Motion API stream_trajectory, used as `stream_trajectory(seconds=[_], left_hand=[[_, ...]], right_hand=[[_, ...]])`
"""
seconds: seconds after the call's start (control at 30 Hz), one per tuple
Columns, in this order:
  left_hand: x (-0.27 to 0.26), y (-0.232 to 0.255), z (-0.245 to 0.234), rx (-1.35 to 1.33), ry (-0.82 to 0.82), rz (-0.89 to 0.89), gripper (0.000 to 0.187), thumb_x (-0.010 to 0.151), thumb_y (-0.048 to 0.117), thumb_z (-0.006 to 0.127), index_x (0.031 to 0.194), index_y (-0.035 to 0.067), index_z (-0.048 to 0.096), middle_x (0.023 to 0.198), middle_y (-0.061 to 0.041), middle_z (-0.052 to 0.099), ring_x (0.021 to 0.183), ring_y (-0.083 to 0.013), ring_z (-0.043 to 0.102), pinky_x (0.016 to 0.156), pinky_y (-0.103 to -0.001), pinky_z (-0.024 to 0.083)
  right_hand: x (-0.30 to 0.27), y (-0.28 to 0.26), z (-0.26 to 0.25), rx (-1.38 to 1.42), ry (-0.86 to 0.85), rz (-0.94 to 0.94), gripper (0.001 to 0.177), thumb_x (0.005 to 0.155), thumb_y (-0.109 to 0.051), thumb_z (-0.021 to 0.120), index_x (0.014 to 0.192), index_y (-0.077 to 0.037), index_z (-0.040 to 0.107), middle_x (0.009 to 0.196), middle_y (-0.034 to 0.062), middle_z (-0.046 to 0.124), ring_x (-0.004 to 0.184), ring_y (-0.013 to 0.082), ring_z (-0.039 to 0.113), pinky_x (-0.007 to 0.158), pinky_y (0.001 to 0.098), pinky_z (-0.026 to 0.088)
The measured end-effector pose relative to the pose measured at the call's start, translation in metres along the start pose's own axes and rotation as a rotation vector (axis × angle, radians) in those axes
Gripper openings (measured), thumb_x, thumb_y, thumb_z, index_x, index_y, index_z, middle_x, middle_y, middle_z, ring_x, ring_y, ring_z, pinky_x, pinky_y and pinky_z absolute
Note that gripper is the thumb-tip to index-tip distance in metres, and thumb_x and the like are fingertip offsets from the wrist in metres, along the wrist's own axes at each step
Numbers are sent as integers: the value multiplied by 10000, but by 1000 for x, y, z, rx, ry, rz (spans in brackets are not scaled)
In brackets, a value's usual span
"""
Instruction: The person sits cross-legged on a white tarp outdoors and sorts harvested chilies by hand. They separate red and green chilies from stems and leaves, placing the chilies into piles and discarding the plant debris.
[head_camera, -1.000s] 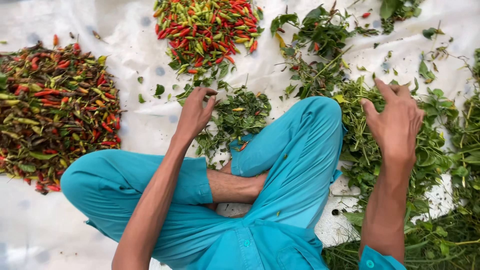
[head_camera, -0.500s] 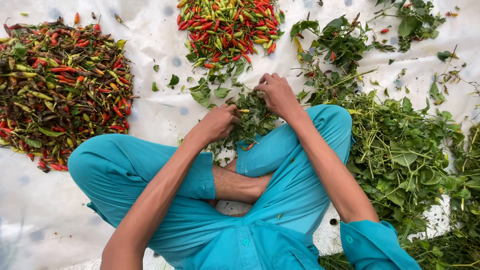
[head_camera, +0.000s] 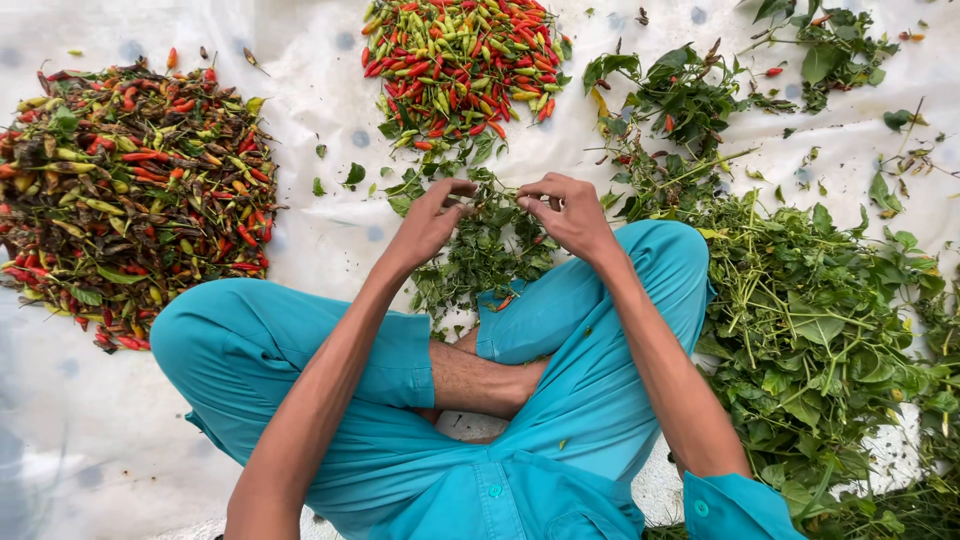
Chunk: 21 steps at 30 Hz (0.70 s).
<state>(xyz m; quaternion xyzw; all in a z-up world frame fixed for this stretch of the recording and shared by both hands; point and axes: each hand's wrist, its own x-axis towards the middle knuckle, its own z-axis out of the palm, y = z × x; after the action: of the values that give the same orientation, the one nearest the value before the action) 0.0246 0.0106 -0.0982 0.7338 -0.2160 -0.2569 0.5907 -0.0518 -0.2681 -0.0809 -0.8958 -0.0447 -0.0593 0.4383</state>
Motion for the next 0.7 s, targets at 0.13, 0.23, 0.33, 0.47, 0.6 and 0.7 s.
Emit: stream_trajectory(seconds=[0.13,0.23,0.33,0.47,0.6,0.7], left_hand=[[-4,21,0,-217,-47,-68,399,1015,132,553,1358,69,746,1167,-118,708,1109,-242,692,1027,-388,611],[-5,23,-2,-397,-84,-95,428,1010,240,484,1272,18,739,1144,-159,763,1077,-235,760,956,-347,618],[-8,27,-6,-245,-77,-56,358,1116,273,521,1222,-9,715,1044,-192,765,943,-270,769,882,-379,602],[-2,3,-1,-39,-66,4,263,1200,216,502,1127,28,670,863,-168,787,778,-261,805,810,-392,604],[-2,4,-1,76,-52,8,243,1207,186,479,1171,60,684,899,-161,818,816,-288,833,847,-442,616],[-13,32,-3,141,-49,8,215,1158,113,468,1294,44,620,791,-140,784,771,-324,790,841,-473,582]], right_hand=[[0,-15,8,86,5,44,166,1011,-140,838,1168,-142,892,927,67,797,639,115,548,656,343,483],[-1,-11,16,101,23,51,163,974,-168,860,1133,-165,898,914,75,786,621,134,557,639,348,473],[0,-12,22,100,15,36,176,981,-175,857,1150,-194,904,902,43,781,638,122,556,647,334,468],[-1,-7,29,78,26,14,165,978,-159,846,1127,-199,905,880,47,787,655,156,586,661,348,484],[-3,-9,28,56,47,18,146,967,-165,859,1095,-217,907,834,24,785,676,156,565,670,340,480],[-6,-17,25,87,56,37,152,947,-142,863,1071,-217,907,802,39,770,694,183,555,679,338,471]])
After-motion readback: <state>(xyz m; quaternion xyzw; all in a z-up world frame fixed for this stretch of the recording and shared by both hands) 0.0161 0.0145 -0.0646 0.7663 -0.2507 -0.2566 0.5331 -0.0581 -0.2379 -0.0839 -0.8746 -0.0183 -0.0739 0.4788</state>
